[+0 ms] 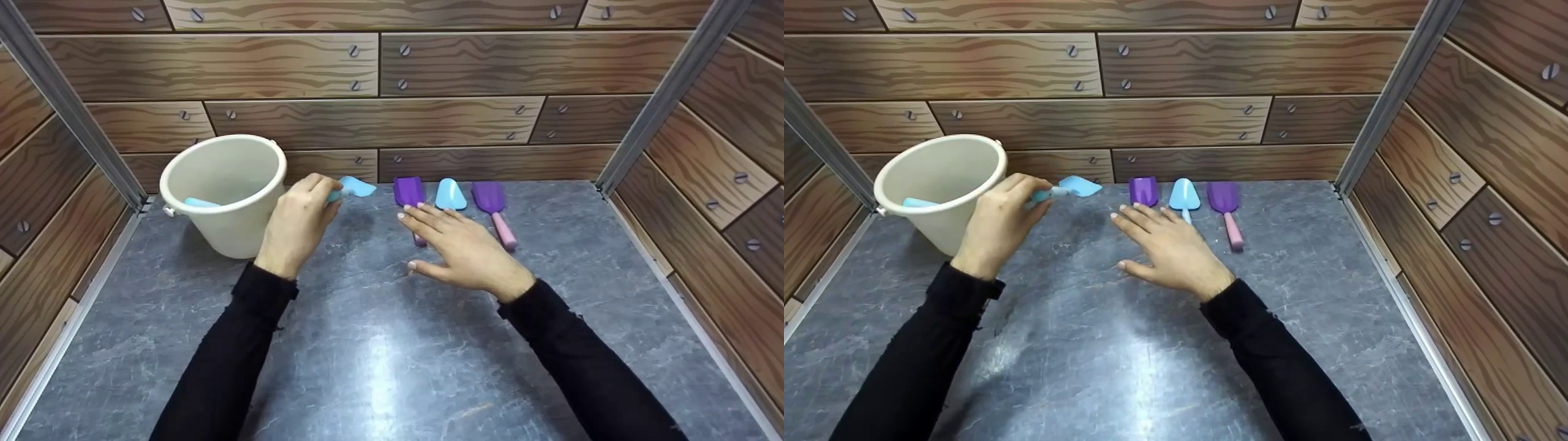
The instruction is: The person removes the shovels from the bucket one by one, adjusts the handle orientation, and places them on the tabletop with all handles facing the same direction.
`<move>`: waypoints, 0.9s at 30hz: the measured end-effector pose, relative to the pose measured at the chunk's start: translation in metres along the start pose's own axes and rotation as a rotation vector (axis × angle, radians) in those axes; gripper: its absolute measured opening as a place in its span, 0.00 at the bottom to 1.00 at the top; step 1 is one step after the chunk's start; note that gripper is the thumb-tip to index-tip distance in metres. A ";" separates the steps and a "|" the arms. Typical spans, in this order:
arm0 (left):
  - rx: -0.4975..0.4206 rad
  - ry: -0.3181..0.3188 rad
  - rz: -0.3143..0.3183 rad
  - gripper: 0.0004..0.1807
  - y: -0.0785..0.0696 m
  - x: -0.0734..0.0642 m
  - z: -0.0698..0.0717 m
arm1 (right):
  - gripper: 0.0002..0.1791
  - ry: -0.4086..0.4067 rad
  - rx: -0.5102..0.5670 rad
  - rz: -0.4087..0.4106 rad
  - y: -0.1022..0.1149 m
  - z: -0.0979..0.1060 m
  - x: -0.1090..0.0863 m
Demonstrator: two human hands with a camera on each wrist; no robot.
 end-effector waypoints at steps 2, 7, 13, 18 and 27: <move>0.007 0.008 0.008 0.10 0.000 0.000 -0.006 | 0.50 -0.003 0.005 -0.001 -0.002 -0.001 -0.001; 0.015 0.033 0.030 0.10 0.000 -0.002 -0.021 | 0.50 0.013 -0.003 -0.011 -0.005 -0.006 -0.004; 0.029 0.066 0.047 0.10 0.002 -0.007 -0.037 | 0.50 0.025 -0.013 -0.013 -0.008 -0.011 -0.006; 0.029 0.079 0.057 0.10 0.005 -0.011 -0.047 | 0.50 0.018 -0.025 -0.015 -0.010 -0.014 -0.008; 0.042 0.090 0.055 0.08 0.010 -0.016 -0.059 | 0.49 0.028 -0.022 -0.016 -0.013 -0.019 -0.012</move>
Point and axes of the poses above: each hand's wrist, its own x-axis towards the middle knuckle, its own z-axis out of the back of the hand, y = z × x, the point moved 8 cm from there along x, towards the middle knuckle, and after that the axes turned 13 degrees about -x, right-handed, at the moved point
